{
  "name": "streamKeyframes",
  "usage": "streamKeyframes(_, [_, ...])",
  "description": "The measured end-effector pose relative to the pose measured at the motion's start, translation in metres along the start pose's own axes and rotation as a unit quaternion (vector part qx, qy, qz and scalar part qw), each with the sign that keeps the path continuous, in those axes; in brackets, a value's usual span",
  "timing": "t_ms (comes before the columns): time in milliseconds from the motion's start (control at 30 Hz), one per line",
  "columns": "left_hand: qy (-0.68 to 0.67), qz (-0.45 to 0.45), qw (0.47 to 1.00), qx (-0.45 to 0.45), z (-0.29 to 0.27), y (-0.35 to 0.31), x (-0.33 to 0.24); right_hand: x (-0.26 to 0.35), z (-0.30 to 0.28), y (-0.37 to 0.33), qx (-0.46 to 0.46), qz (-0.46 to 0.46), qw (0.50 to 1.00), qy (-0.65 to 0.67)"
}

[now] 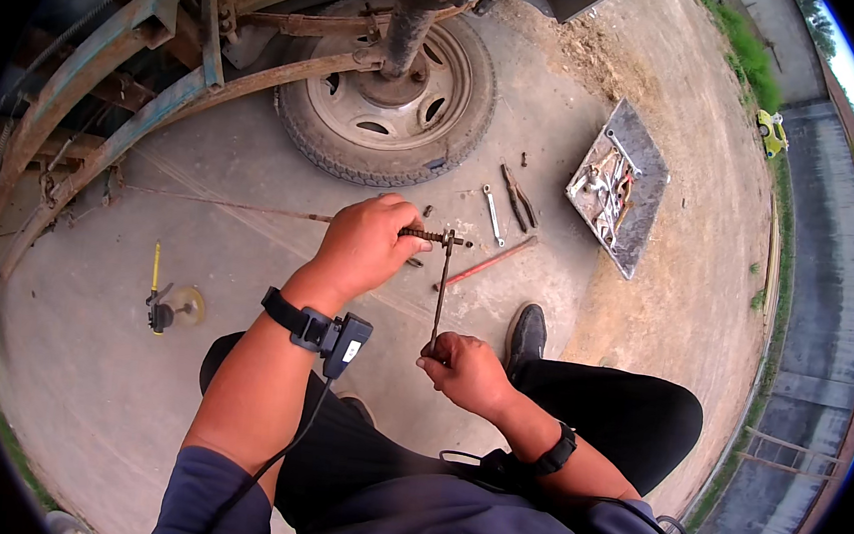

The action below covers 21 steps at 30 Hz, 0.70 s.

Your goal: The person assembles a threaded rod with nuts and washers, using a wrench to tighten the components. They handle small metal parts and tools on the floor near a vehicle wheel.

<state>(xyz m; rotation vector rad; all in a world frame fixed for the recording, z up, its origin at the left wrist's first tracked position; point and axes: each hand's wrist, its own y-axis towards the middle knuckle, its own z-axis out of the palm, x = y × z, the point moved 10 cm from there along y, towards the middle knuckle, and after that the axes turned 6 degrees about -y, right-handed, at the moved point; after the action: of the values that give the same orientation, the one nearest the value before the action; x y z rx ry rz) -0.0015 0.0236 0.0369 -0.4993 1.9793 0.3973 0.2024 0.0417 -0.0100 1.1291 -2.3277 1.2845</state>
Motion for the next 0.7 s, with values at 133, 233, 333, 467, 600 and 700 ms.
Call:
streamKeyframes(133, [0.010, -0.002, 1.000, 0.007, 0.005, 0.002, 0.002, 0.037, -0.015, -0.025, -0.073, -0.069, 0.993, -0.064])
streamKeyframes(233, [0.008, -0.002, 1.000, 0.005, 0.006, 0.004, 0.005, 0.082, -0.030, -0.037, -0.111, -0.119, 0.981, -0.101])
streamKeyframes(333, [0.010, -0.007, 1.000, 0.005, 0.005, 0.003, 0.003, 0.125, -0.053, -0.046, -0.183, -0.205, 0.947, -0.165])
streamKeyframes(467, [0.018, -0.008, 1.000, 0.013, 0.008, 0.002, 0.005, 0.178, -0.112, -0.053, -0.321, -0.308, 0.870, -0.213])
streamKeyframes(600, [0.009, -0.002, 1.000, 0.009, 0.011, -0.004, 0.011, 0.190, -0.165, -0.020, -0.387, -0.328, 0.838, -0.202])
streamKeyframes(700, [0.014, -0.006, 0.999, 0.028, 0.013, -0.006, 0.002, 0.177, -0.202, 0.024, -0.360, -0.270, 0.890, -0.075])
